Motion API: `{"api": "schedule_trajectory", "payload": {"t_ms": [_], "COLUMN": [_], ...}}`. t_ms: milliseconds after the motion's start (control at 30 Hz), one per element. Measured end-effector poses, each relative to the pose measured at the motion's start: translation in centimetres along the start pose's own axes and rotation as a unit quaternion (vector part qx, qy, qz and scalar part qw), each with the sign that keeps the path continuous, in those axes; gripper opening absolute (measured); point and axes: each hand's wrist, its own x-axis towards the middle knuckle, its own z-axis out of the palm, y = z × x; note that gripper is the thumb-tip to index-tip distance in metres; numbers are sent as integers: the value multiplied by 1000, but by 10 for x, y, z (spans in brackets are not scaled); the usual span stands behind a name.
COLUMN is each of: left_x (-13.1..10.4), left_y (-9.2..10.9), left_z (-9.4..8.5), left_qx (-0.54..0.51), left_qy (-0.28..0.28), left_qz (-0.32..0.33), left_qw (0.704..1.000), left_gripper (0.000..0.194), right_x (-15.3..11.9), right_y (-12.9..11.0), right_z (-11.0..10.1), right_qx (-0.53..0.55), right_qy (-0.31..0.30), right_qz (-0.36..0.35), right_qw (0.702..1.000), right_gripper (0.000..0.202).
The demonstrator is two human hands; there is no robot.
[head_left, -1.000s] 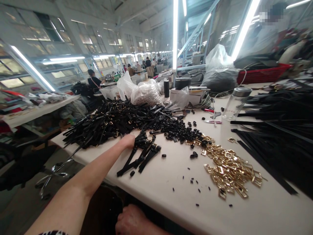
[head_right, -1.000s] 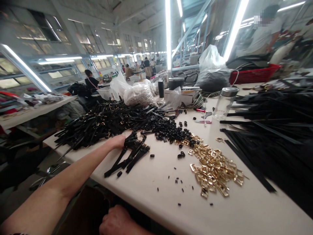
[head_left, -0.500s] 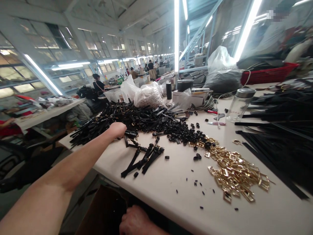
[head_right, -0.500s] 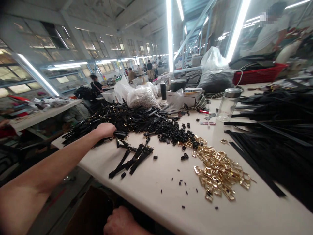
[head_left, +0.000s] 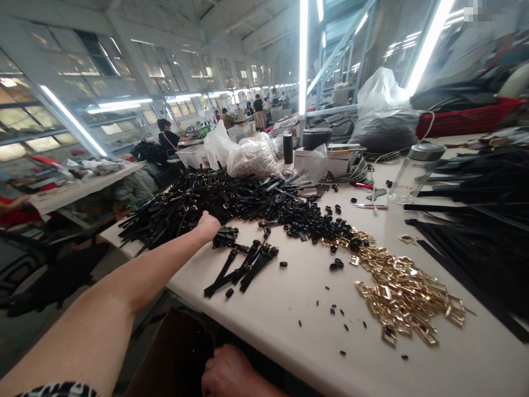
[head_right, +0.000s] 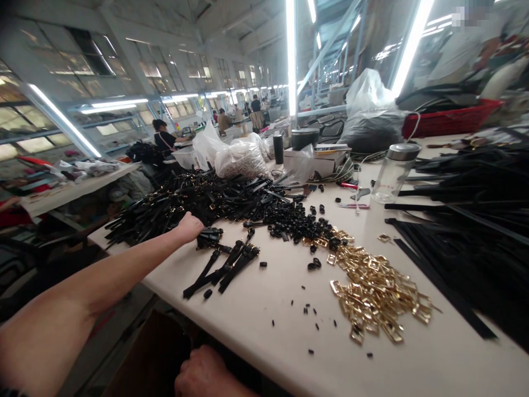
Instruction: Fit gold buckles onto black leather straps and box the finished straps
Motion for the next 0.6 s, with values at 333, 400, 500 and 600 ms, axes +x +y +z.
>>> {"api": "schedule_trajectory", "payload": {"t_ms": [333, 400, 500, 600], "left_x": [-2, -6, -14, -18], "left_y": [-11, 2, 19, 25], "left_z": [-22, -8, 14, 24], "left_qx": [-9, -35, -61, -57], "left_qy": [-39, -50, -57, -46], "left_qz": [33, 57, 90, 97], "left_qw": [999, 996, 992, 993], "left_gripper": [15, 17, 15, 16], "right_x": [-8, -9, -8, -6], "right_y": [-4, -4, -3, 0], "right_z": [3, 0, 0, 7], "right_qx": [18, 23, 22, 17], "right_qy": [65, 73, 79, 86], "right_qz": [11, 7, 4, -3], "right_qw": [998, 997, 997, 996], "right_gripper": [22, 21, 21, 23]}}
